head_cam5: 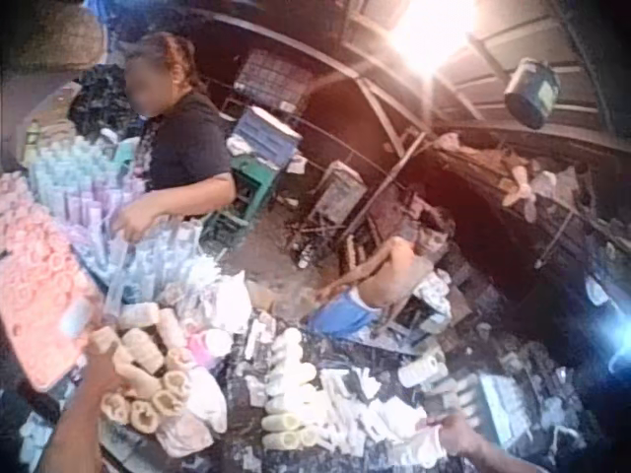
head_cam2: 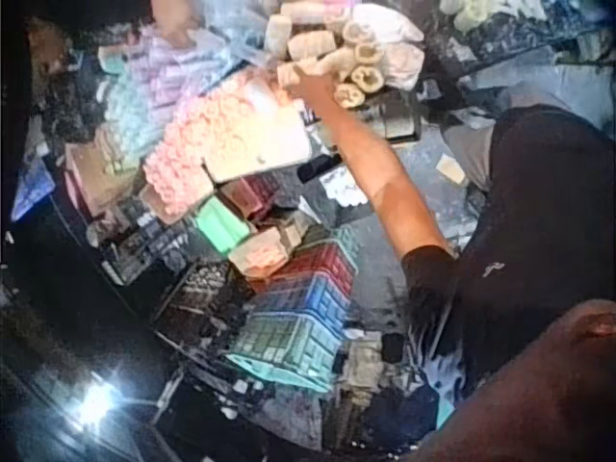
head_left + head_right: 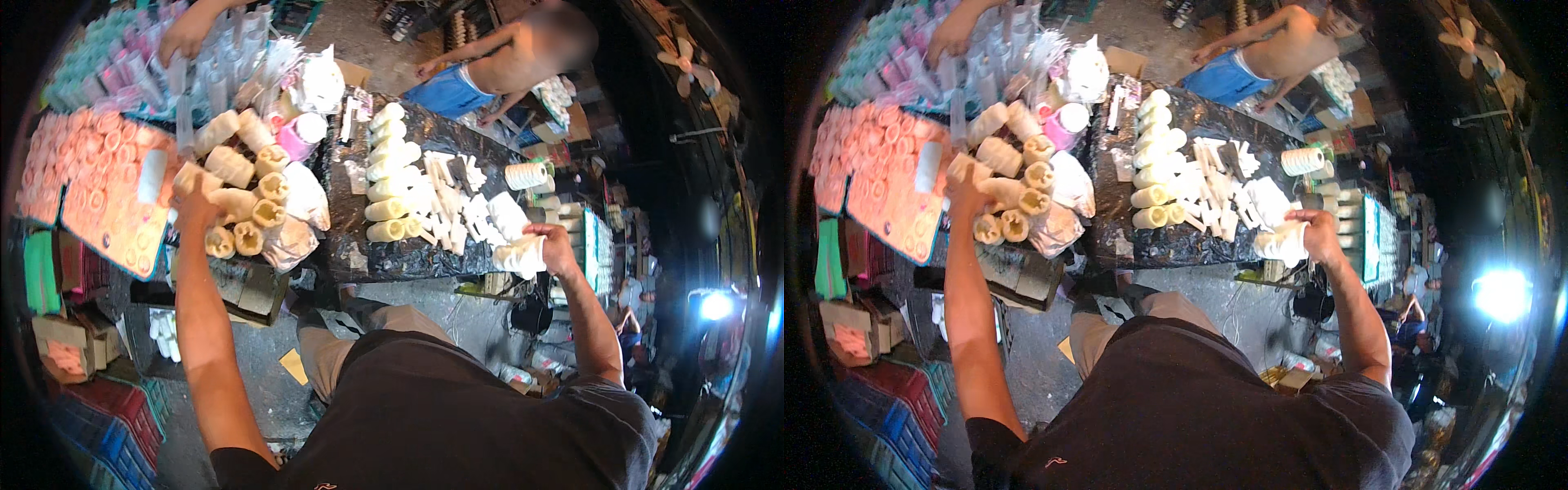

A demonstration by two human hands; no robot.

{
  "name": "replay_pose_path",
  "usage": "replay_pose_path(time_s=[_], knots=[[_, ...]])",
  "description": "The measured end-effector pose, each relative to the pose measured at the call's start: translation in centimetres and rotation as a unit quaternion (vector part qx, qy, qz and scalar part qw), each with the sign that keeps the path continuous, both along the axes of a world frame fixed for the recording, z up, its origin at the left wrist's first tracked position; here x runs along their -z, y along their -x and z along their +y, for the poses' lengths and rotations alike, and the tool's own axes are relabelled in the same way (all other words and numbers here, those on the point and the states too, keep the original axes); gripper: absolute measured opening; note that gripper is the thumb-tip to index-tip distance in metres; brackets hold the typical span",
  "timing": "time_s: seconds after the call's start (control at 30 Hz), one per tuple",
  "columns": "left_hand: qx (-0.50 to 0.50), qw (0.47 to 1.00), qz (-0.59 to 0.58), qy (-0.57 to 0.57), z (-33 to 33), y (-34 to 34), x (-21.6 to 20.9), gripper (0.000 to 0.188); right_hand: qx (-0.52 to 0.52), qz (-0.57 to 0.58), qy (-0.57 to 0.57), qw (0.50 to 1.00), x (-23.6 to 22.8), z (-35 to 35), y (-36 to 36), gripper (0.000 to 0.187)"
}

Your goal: The person repeatedly picks up white paper strips, rolls them into small cylindrical shapes, and places them on a table. They also handle pre-rolled paper tubes and spools of string, occasionally tying string around the rolled pieces. The workspace is cluttered with similar items and plastic bags.

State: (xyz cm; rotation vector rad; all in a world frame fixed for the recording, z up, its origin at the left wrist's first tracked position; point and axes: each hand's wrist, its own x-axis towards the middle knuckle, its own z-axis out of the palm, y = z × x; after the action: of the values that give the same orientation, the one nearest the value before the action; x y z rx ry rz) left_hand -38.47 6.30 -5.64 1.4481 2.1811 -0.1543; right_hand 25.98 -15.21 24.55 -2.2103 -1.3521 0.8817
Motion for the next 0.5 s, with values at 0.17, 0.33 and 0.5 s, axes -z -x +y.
replay_pose_path(time_s=[0.17,0.33,0.5], knots=[[-0.038,0.990,0.045,-0.128,-1.6,-2.3,-1.6,0.063,0.113,0.018,0.018,0.993,5.5,-7.7,-5.9,0.023],[-0.027,0.970,0.021,-0.239,-1.1,-0.3,-0.3,0.044,0.101,-0.080,0.055,0.990,10.0,-10.5,-10.2,0.025],[-0.014,0.929,-0.053,-0.365,-0.8,4.5,-0.4,0.049,0.160,0.021,0.064,0.985,12.2,-11.1,-13.6,0.023]])
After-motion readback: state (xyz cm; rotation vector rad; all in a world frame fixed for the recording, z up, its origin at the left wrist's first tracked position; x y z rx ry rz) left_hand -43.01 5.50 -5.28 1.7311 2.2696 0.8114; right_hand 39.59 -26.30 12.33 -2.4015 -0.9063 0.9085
